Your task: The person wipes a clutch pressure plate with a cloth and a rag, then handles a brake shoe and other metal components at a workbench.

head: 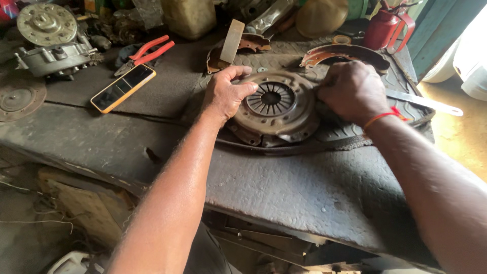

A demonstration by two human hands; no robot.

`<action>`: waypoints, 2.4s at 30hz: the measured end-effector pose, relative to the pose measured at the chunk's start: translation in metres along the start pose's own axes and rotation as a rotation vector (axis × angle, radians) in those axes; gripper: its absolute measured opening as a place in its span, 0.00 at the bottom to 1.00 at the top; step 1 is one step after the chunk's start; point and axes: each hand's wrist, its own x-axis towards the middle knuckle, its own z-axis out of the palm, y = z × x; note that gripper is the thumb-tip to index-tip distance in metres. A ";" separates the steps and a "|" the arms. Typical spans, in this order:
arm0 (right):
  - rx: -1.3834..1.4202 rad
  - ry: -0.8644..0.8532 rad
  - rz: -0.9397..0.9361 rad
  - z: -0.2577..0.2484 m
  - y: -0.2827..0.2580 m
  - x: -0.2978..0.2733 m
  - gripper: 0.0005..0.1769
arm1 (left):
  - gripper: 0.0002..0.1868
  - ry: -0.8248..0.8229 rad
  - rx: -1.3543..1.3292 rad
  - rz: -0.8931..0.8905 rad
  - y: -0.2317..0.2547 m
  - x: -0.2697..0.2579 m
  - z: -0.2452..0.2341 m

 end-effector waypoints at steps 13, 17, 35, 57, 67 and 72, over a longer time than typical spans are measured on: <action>0.028 -0.135 -0.156 -0.016 0.011 -0.005 0.14 | 0.29 0.034 0.053 0.001 0.007 -0.004 -0.001; -0.011 -0.105 -0.070 -0.006 0.004 -0.006 0.13 | 0.30 0.017 0.062 -0.006 -0.001 0.002 -0.004; 0.007 -0.043 -0.200 -0.007 0.004 -0.006 0.13 | 0.28 0.053 0.162 -0.080 0.020 -0.007 -0.001; -0.007 0.065 -0.178 -0.001 0.002 -0.004 0.11 | 0.28 0.013 -0.046 -0.077 -0.006 0.004 0.005; 1.124 -0.045 -0.012 -0.027 0.018 -0.014 0.06 | 0.30 0.027 0.035 -0.060 0.005 0.000 0.000; 0.404 0.211 -0.248 -0.015 0.001 -0.014 0.10 | 0.30 0.046 0.082 -0.092 0.008 -0.002 0.001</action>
